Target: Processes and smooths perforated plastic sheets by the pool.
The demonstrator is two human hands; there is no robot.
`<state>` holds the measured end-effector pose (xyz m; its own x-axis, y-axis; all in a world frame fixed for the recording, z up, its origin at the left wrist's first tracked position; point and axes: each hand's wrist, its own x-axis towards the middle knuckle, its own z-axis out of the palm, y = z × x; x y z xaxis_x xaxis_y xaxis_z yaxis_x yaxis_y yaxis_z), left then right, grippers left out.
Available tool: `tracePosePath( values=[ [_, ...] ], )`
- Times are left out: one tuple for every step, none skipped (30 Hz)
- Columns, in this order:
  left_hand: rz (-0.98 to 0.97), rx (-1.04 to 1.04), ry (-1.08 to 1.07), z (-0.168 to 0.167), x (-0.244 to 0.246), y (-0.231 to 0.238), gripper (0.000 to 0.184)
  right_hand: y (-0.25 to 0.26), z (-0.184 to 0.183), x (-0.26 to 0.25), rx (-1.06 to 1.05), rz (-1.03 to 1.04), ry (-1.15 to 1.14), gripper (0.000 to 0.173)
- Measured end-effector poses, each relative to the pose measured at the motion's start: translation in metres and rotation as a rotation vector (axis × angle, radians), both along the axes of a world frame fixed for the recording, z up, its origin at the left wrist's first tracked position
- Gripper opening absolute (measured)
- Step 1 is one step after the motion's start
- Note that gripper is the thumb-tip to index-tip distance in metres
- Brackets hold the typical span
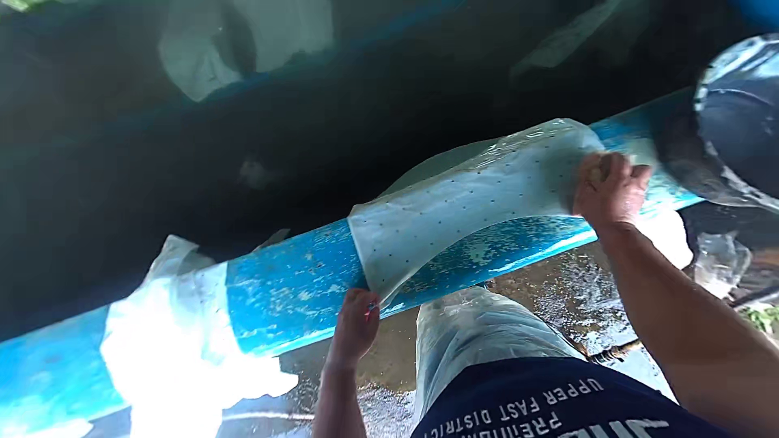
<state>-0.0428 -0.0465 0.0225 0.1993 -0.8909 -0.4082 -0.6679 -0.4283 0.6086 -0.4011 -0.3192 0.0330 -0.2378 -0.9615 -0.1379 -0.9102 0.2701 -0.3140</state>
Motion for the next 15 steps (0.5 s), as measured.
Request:
tracePosePath(
  values=[
    [0.013, -0.018, -0.002, -0.001, -0.001, 0.001, 0.020, 0.011, 0.001, 0.040, -0.012, 0.189, -0.018, 0.046],
    [0.036, -0.053, -0.015, -0.004, -0.003, 0.002, 0.018, 0.026, -0.002, 0.082, -0.035, 0.405, -0.040, 0.041],
    [0.063, -0.098, -0.031, -0.008, -0.005, 0.004, 0.017, 0.044, -0.005, 0.124, -0.040, 0.604, -0.078, 0.040],
    [0.095, -0.151, -0.057, -0.013, -0.009, 0.008, 0.016, 0.066, -0.011, 0.163, -0.065, 0.805, -0.126, 0.041],
    [0.134, -0.205, -0.086, -0.017, -0.015, 0.012, 0.015, 0.093, -0.016, 0.197, -0.068, 0.975, -0.209, 0.042],
    [0.179, -0.244, -0.118, -0.021, -0.021, 0.016, 0.015, 0.120, -0.022, 0.225, -0.064, 1.116, -0.310, 0.041],
    [0.229, -0.277, -0.150, -0.024, -0.027, 0.019, 0.016, 0.144, -0.027, 0.244, -0.036, 1.237, -0.406, 0.044],
    [0.281, -0.325, -0.182, -0.029, -0.034, 0.021, 0.015, 0.159, -0.032, 0.256, 0.008, 1.329, -0.476, 0.050],
    [0.311, -0.366, -0.210, -0.033, -0.038, 0.024, 0.014, 0.160, -0.036, 0.264, 0.033, 1.384, -0.495, 0.049],
    [0.325, -0.396, -0.224, -0.037, -0.041, 0.026, 0.014, 0.148, -0.041, 0.271, 0.025, 1.393, -0.477, 0.046],
    [0.335, -0.421, -0.226, -0.039, -0.044, 0.028, 0.014, 0.128, -0.044, 0.279, 0.015, 1.363, -0.430, 0.042],
    [0.341, -0.442, -0.229, -0.041, -0.047, 0.029, 0.013, 0.104, -0.044, 0.288, 0.019, 1.302, -0.373, 0.040],
    [0.340, -0.446, -0.229, -0.042, -0.048, 0.029, 0.013, 0.079, -0.040, 0.297, 0.054, 1.214, -0.308, 0.042],
    [0.337, -0.445, -0.232, -0.042, -0.049, 0.029, 0.013, 0.057, -0.035, 0.307, 0.102, 1.111, -0.251, 0.047],
    [0.335, -0.446, -0.237, -0.042, -0.049, 0.028, 0.013, 0.039, -0.029, 0.316, 0.148, 1.018, -0.196, 0.053]
  ],
)
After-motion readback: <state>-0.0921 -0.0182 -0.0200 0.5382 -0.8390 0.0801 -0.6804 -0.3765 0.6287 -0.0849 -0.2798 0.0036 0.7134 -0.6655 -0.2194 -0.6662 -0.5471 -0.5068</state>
